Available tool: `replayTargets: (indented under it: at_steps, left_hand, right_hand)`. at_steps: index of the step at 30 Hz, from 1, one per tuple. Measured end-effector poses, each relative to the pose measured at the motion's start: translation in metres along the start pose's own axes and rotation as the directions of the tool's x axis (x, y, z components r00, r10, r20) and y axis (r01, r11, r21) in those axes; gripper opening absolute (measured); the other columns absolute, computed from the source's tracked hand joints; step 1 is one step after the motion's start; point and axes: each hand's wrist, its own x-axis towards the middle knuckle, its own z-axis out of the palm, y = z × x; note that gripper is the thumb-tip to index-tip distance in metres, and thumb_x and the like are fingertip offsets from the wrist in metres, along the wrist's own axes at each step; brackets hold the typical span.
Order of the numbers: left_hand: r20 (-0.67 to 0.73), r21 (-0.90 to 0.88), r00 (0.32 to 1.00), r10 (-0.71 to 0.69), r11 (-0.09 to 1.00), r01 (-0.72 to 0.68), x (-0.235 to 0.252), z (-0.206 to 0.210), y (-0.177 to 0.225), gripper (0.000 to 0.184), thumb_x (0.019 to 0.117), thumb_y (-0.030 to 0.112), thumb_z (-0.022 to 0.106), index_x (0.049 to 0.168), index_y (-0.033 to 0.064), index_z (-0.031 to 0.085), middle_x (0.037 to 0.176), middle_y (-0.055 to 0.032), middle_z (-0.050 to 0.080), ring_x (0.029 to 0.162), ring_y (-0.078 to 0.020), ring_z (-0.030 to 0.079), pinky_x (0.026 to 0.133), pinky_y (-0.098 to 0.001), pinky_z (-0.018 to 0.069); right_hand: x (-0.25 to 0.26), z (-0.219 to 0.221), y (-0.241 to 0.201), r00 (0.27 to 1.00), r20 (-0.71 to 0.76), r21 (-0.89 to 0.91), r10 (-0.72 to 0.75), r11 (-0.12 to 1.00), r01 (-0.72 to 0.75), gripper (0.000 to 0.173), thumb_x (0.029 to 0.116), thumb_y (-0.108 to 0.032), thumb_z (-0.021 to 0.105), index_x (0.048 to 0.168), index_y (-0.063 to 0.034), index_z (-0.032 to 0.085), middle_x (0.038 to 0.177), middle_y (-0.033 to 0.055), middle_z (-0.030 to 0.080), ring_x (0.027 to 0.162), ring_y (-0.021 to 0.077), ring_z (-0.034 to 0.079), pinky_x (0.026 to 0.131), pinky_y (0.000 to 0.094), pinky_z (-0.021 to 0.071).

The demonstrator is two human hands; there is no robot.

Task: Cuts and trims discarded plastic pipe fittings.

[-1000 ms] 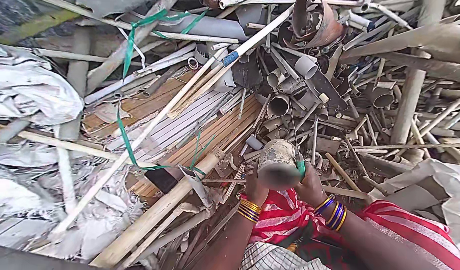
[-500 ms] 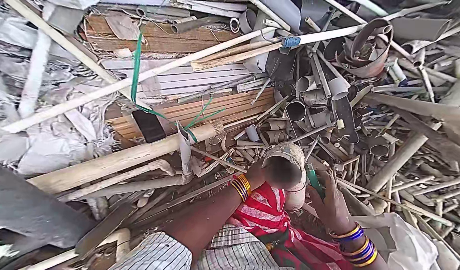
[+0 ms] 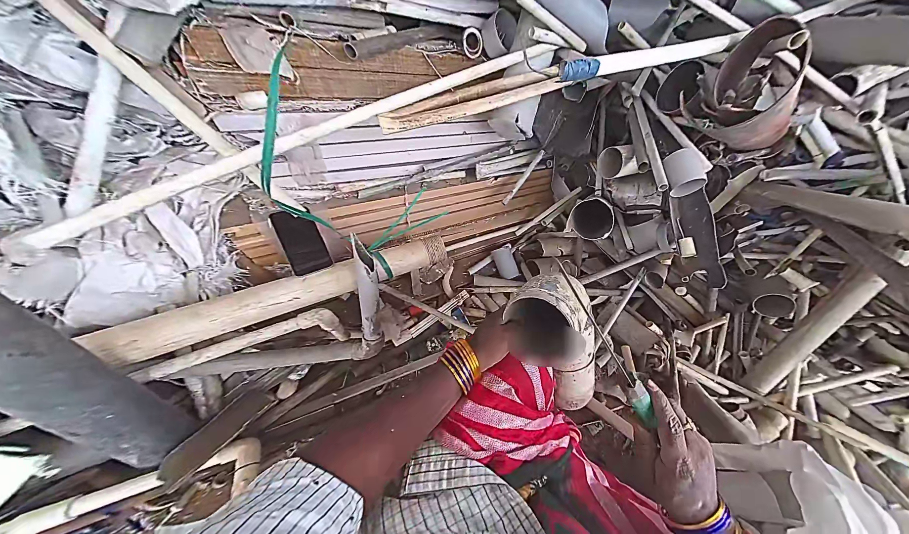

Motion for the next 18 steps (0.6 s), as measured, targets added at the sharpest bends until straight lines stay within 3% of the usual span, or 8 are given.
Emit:
replayTargets:
  at_steps: [4, 7, 9, 11, 12, 13, 16, 18]
  left_hand:
    - [-0.037, -0.020, 0.999, -0.005, 1.000, 0.005, 0.002, 0.003, -0.003, 0.039, 0.0955, 0.000, 0.060, 0.133, -0.0075, 0.054, 0.125, -0.0186, 0.063, 0.115, -0.0153, 0.062, 0.102, -0.0325, 0.0494]
    - [-0.069, -0.046, 0.998, -0.002, 0.999, -0.001, 0.001, 0.004, -0.001, 0.037, 0.0956, -0.003, 0.058, 0.132, -0.0093, 0.054, 0.123, -0.0183, 0.063, 0.111, -0.0129, 0.063, 0.100, -0.0297, 0.0502]
    - [-0.084, -0.052, 0.996, -0.005, 0.999, 0.001, 0.001, 0.006, -0.001, 0.033, 0.0965, -0.004, 0.057, 0.129, -0.0099, 0.055, 0.119, -0.0172, 0.065, 0.107, -0.0113, 0.063, 0.097, -0.0287, 0.0515]
    - [-0.109, -0.054, 0.994, -0.004, 0.999, -0.002, 0.002, 0.008, -0.002, 0.030, 0.0952, -0.005, 0.058, 0.125, -0.0107, 0.057, 0.114, -0.0165, 0.066, 0.103, -0.0105, 0.064, 0.094, -0.0277, 0.0525]
    - [-0.113, -0.059, 0.993, -0.011, 0.998, 0.004, 0.001, 0.009, -0.002, 0.031, 0.0954, -0.006, 0.058, 0.125, -0.0116, 0.056, 0.115, -0.0175, 0.065, 0.104, -0.0117, 0.064, 0.095, -0.0282, 0.0520]
    - [-0.123, -0.063, 0.992, -0.021, 0.998, 0.014, 0.000, 0.008, -0.001, 0.031, 0.0959, -0.006, 0.057, 0.126, -0.0126, 0.055, 0.116, -0.0188, 0.064, 0.104, -0.0130, 0.064, 0.094, -0.0286, 0.0518]
    - [-0.143, -0.089, 0.990, 0.001, 0.996, -0.014, -0.001, 0.009, -0.002, 0.036, 0.0962, -0.009, 0.054, 0.132, -0.0129, 0.049, 0.119, -0.0199, 0.062, 0.105, -0.0132, 0.063, 0.095, -0.0273, 0.0518]
    - [-0.143, -0.080, 0.989, 0.029, 0.996, -0.041, -0.001, 0.010, -0.003, 0.035, 0.0972, -0.008, 0.053, 0.131, -0.0127, 0.050, 0.119, -0.0186, 0.063, 0.105, -0.0105, 0.064, 0.095, -0.0253, 0.0521]
  right_hand:
    - [0.003, 0.013, -0.001, 0.930, 0.282, -0.029, 0.234, 0.971, -0.236, 0.048, 0.0982, -0.020, 0.048, 0.136, 0.0068, 0.062, 0.088, 0.0273, 0.072, 0.061, 0.0443, 0.070, 0.051, 0.0566, 0.0549]
    - [0.005, 0.015, -0.004, 0.993, -0.066, 0.028, 0.099, 0.995, -0.097, 0.047, 0.1050, -0.029, 0.039, 0.128, 0.0046, 0.063, 0.077, 0.0188, 0.070, 0.051, 0.0283, 0.064, 0.042, 0.0392, 0.0487]
    - [0.006, 0.017, -0.009, 0.993, -0.106, 0.055, 0.060, 0.997, -0.055, 0.044, 0.1099, -0.035, 0.034, 0.129, -0.0022, 0.055, 0.082, 0.0153, 0.066, 0.059, 0.0238, 0.063, 0.049, 0.0334, 0.0497]
    - [0.004, 0.019, -0.012, 0.981, 0.145, 0.061, 0.130, 0.988, -0.140, 0.041, 0.1028, -0.028, 0.047, 0.124, 0.0034, 0.062, 0.078, 0.0197, 0.068, 0.058, 0.0343, 0.068, 0.049, 0.0436, 0.0542]
    - [0.009, 0.014, -0.016, 0.889, 0.395, 0.077, 0.230, 0.956, -0.282, 0.042, 0.1040, -0.025, 0.052, 0.131, 0.0067, 0.060, 0.085, 0.0266, 0.070, 0.069, 0.0453, 0.071, 0.058, 0.0549, 0.0559]
    - [0.011, 0.017, -0.017, 0.842, 0.464, 0.079, 0.274, 0.934, -0.347, 0.042, 0.1025, -0.023, 0.054, 0.131, 0.0078, 0.060, 0.084, 0.0281, 0.069, 0.071, 0.0492, 0.071, 0.059, 0.0589, 0.0552]
    - [0.009, 0.027, -0.017, 0.973, 0.090, 0.125, 0.211, 0.967, -0.221, 0.041, 0.0986, -0.028, 0.049, 0.116, 0.0053, 0.065, 0.067, 0.0175, 0.065, 0.051, 0.0359, 0.066, 0.044, 0.0464, 0.0515]
    - [0.010, 0.030, -0.017, 0.987, -0.094, 0.135, 0.129, 0.984, -0.116, 0.037, 0.1031, -0.029, 0.044, 0.116, 0.0009, 0.062, 0.066, 0.0125, 0.062, 0.047, 0.0277, 0.060, 0.040, 0.0384, 0.0467]
